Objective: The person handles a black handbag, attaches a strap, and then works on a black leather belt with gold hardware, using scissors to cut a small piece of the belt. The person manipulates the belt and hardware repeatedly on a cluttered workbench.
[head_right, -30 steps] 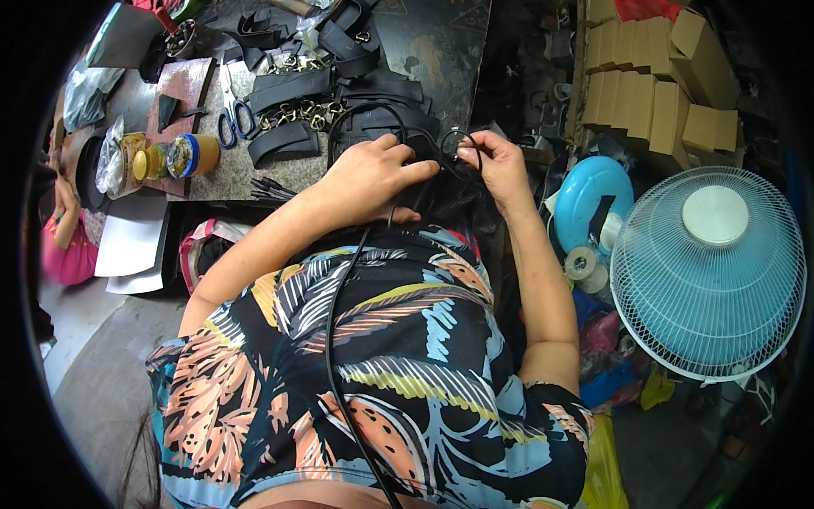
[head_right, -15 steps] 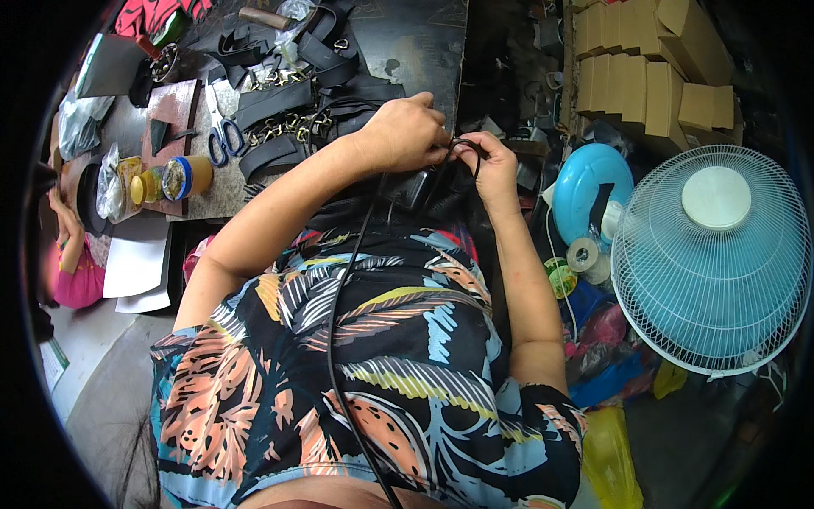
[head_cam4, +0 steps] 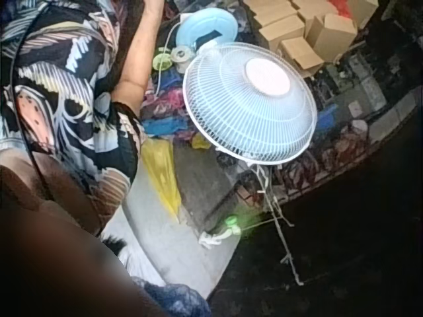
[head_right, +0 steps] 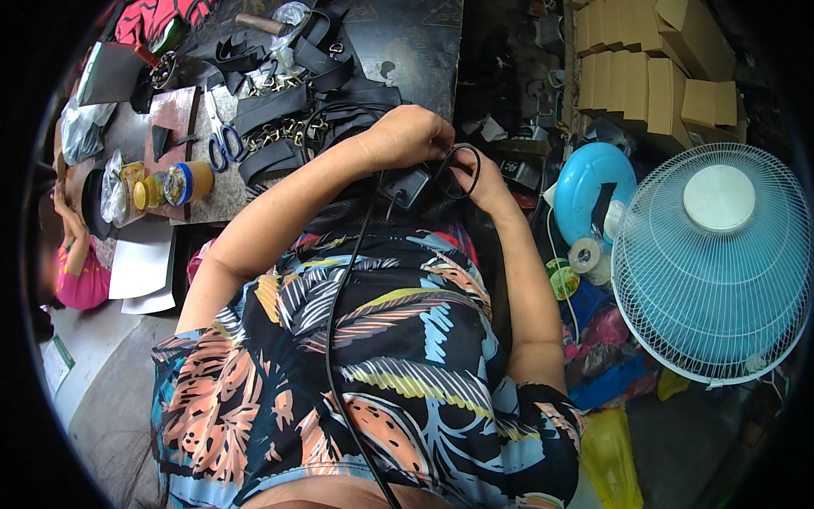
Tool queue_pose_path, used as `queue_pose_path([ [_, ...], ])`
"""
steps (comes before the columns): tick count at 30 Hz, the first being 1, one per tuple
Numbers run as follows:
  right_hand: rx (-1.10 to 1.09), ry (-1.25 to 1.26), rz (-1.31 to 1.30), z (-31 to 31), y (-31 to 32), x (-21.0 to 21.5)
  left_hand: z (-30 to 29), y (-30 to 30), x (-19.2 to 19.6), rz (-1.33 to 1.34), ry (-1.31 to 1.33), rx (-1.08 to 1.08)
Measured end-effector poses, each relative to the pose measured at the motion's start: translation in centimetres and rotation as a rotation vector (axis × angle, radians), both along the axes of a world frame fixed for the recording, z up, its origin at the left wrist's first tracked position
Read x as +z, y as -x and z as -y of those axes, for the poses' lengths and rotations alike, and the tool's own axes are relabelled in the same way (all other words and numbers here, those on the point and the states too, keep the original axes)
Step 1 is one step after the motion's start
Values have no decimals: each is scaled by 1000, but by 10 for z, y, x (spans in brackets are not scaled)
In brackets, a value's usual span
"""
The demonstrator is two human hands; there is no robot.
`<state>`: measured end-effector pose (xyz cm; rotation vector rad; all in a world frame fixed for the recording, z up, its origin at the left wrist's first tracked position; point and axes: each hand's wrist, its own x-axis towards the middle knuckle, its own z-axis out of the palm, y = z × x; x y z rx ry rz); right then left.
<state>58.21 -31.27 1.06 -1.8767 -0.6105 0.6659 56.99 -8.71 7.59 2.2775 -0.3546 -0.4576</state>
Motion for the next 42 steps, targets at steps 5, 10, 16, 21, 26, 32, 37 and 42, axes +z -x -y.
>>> queue_pose_path([
  [5,63,129,196,3,-1,3,-1,0,-4,32,7,-51],
  [10,124,77,499,-6,-4,11,-3,-1,-6,105,37,-121],
  [16,76,72,480,-13,-4,11,-16,14,7,265,0,-104],
  [21,78,95,527,-19,-7,9,-21,18,13,238,-81,-142],
  [26,22,146,428,-19,-5,16,-23,14,8,265,-9,-144],
  [32,46,73,470,-23,-6,16,-18,11,-1,197,116,-115],
  [37,56,69,509,-24,-7,13,-21,8,3,383,86,-191],
  [42,54,90,470,-22,-7,17,-29,4,18,91,54,-156],
])
